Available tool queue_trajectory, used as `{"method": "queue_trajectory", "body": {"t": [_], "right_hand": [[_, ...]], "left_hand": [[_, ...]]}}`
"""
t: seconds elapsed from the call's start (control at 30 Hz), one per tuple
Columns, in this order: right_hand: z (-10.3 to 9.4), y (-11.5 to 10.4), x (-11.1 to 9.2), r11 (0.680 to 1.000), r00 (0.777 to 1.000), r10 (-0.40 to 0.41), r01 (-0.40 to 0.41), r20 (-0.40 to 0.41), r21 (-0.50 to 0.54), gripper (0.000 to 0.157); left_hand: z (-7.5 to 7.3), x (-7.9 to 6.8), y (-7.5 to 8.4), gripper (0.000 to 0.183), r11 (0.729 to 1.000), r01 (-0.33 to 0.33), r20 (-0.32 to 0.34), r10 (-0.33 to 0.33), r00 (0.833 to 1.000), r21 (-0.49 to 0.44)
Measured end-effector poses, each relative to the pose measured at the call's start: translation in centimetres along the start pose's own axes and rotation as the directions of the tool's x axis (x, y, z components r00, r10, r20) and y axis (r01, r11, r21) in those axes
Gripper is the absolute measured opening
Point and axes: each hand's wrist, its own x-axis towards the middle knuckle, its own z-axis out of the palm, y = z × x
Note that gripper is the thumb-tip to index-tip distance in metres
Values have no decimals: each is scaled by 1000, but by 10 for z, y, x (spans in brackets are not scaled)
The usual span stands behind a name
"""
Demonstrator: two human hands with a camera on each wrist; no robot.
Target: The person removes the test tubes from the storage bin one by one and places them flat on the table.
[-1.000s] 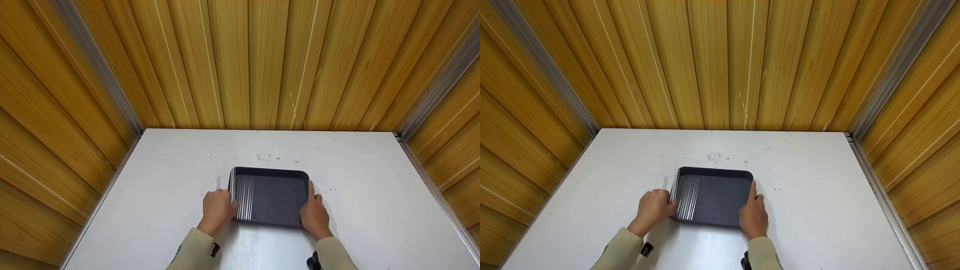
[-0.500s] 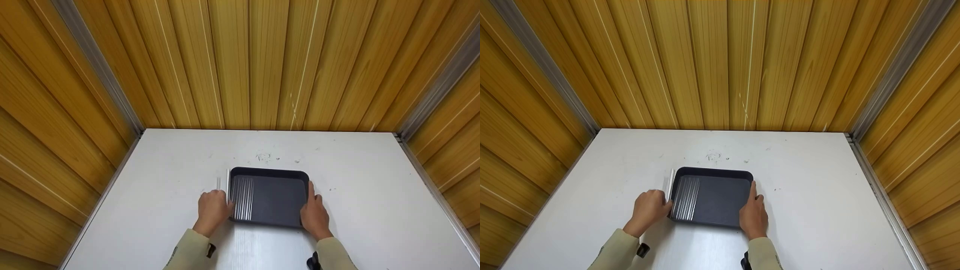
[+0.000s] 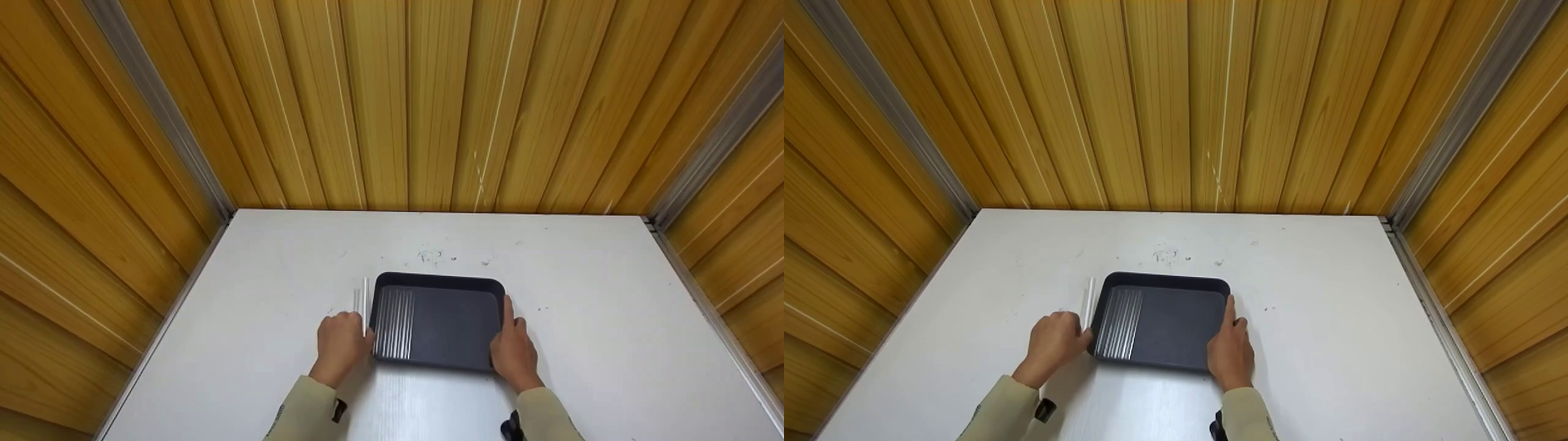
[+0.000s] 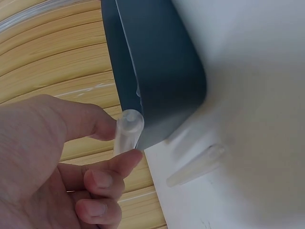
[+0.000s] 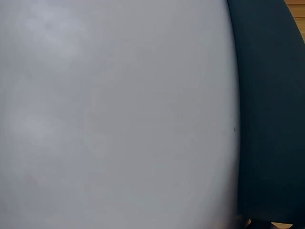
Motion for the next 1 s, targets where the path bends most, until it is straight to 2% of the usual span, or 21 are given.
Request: {"method": "queue_trajectory", "body": {"t": [0.43,0.73,1.0], "right_hand": [[1,1,2,1000,1000,20,-20,5,6,72],[2,1,2,1000,1000,25,-25,10,0,71],[1,0,2,1000,1000,9,-9,-1,-17,70]], "left_hand": [[8,0,-11,32,999,43,20,-42,999,-26],[11,0,-17,29,995,95,90,-93,992,-19],[14,-2,-22,28,996,91,59,-89,994,-21]]}}
